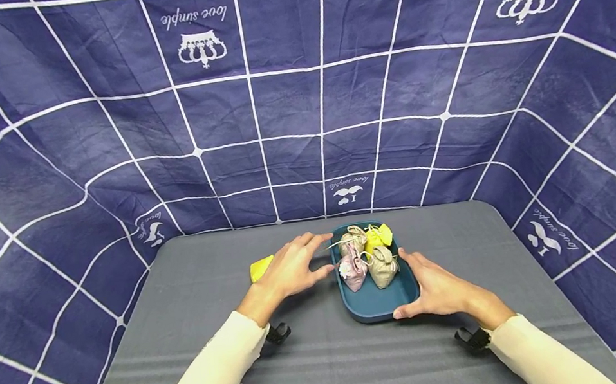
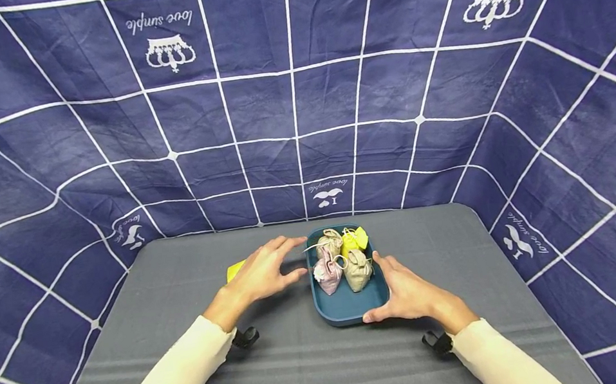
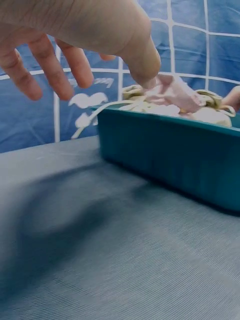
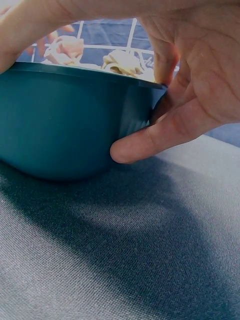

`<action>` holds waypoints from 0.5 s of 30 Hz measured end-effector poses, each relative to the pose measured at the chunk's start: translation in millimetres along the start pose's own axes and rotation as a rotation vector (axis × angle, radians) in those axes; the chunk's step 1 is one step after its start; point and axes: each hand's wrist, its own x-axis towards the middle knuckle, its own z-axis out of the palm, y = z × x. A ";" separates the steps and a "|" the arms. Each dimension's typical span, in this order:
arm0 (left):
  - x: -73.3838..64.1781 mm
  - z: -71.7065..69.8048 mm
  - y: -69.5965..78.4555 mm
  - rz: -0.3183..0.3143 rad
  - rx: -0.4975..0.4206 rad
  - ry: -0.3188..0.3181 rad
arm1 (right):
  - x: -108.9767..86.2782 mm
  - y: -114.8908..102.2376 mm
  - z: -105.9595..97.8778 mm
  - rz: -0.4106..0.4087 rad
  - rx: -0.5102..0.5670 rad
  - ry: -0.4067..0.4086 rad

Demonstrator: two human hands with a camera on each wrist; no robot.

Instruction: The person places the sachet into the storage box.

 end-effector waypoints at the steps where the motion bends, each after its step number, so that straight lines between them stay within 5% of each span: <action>1: -2.4 -1.0 -3.3 -0.005 0.000 -0.004 | -0.2 -0.2 -0.3 0.000 -0.002 -0.001; 15: -39.8 -10.3 -50.6 -0.075 -0.002 0.000 | -0.7 -1.6 0.8 0.000 -0.007 0.007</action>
